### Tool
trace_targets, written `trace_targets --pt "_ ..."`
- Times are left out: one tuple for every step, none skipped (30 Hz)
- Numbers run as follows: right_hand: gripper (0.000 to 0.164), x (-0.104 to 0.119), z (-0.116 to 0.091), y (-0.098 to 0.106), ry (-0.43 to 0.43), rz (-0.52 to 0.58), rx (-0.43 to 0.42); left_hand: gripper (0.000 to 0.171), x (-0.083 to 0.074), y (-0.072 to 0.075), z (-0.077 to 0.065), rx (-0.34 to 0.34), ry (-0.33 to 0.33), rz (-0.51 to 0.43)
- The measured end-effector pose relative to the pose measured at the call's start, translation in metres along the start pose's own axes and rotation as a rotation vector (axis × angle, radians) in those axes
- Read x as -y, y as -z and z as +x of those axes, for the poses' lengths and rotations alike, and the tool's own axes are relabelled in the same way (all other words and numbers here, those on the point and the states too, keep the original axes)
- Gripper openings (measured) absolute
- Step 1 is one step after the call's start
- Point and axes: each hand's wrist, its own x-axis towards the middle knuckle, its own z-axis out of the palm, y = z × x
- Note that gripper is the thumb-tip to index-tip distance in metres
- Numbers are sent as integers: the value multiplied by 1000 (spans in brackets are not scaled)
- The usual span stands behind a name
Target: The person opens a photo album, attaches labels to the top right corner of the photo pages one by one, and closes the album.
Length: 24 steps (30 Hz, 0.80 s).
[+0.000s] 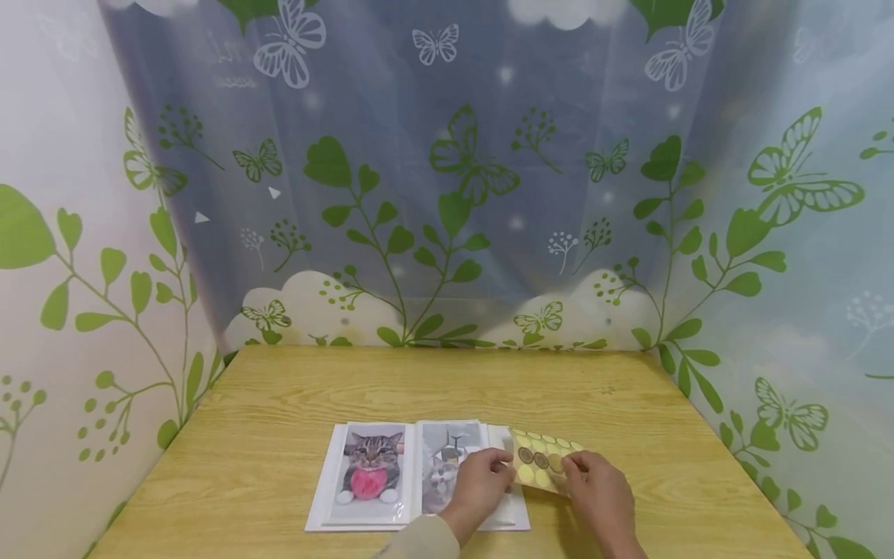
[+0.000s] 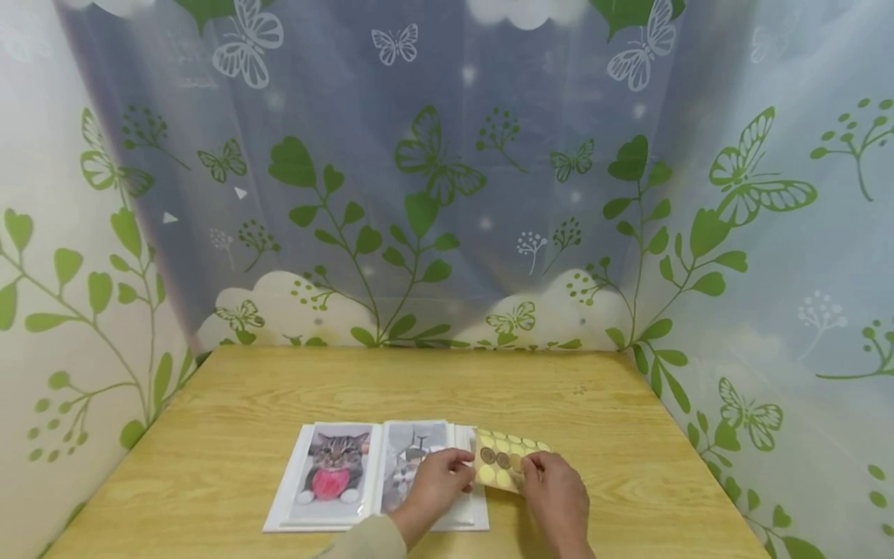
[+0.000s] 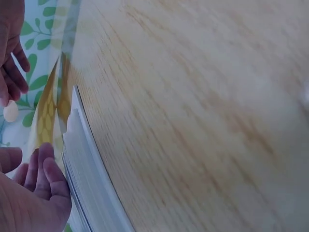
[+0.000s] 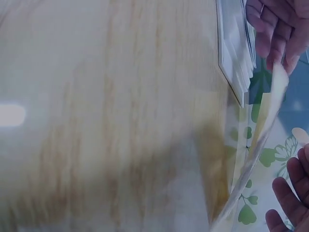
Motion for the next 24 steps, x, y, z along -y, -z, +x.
trace_targets --pt "19 0 0 -1 2 -1 -2 20 0 1 0 11 -17 22" --pt "19 0 0 -1 6 -5 -8 20 0 1 1 21 -32 42" --pt "19 0 0 -2 9 -7 -12 20 0 2 1 29 -46 57" --pt "18 1 0 -2 12 -8 -11 20 0 3 1 36 -55 65" --pt "18 1 0 -3 13 -10 -10 20 0 3 1 42 -61 77" --pt "18 1 0 -4 11 -10 -5 20 0 4 1 45 -65 84" --pt "18 2 0 -4 7 -8 5 20 0 5 1 47 -70 88" --pt "18 2 0 -5 7 -9 12 20 0 6 1 45 -73 89" --pt "18 3 0 -5 9 -10 20 20 0 7 1 39 -83 94" --pt "18 4 0 -6 13 -12 24 20 0 8 1 34 -91 99" --pt "18 4 0 -7 18 -12 26 20 0 10 1 29 -101 100" --pt "17 4 0 -8 22 -12 25 19 0 12 1 24 -108 98" --pt "17 5 0 -9 34 -14 22 19 0 14 1 22 -115 99" --pt "16 5 -1 -10 47 -17 14 19 0 16 1 22 -118 97" --pt "15 5 -1 -11 56 -16 7 19 -1 18 0 23 -118 99" --pt "14 5 -2 -12 66 -16 1 20 -1 20 0 28 -110 96" --pt "13 6 -2 -13 75 -15 -2 20 -1 23 0 32 -106 95" --pt "13 6 -2 -14 79 -15 -5 21 0 25 0 34 -105 95" --pt "12 7 -2 -15 85 -16 -8 21 0 28 0 34 -111 101" --pt "12 7 -3 -16 86 -14 -8 22 1 30 0 31 -117 107" --pt "12 8 -3 -18 89 -13 -7 22 3 33 0 25 -127 118" --pt "12 9 -2 -19 95 -12 -5 21 4 36 0 20 -139 133" --pt "12 10 -2 -20 101 -10 -2 21 6 38 1 12 -154 153" --pt "12 11 -2 -21 107 -13 1 21 8 41 1 6 -164 169"
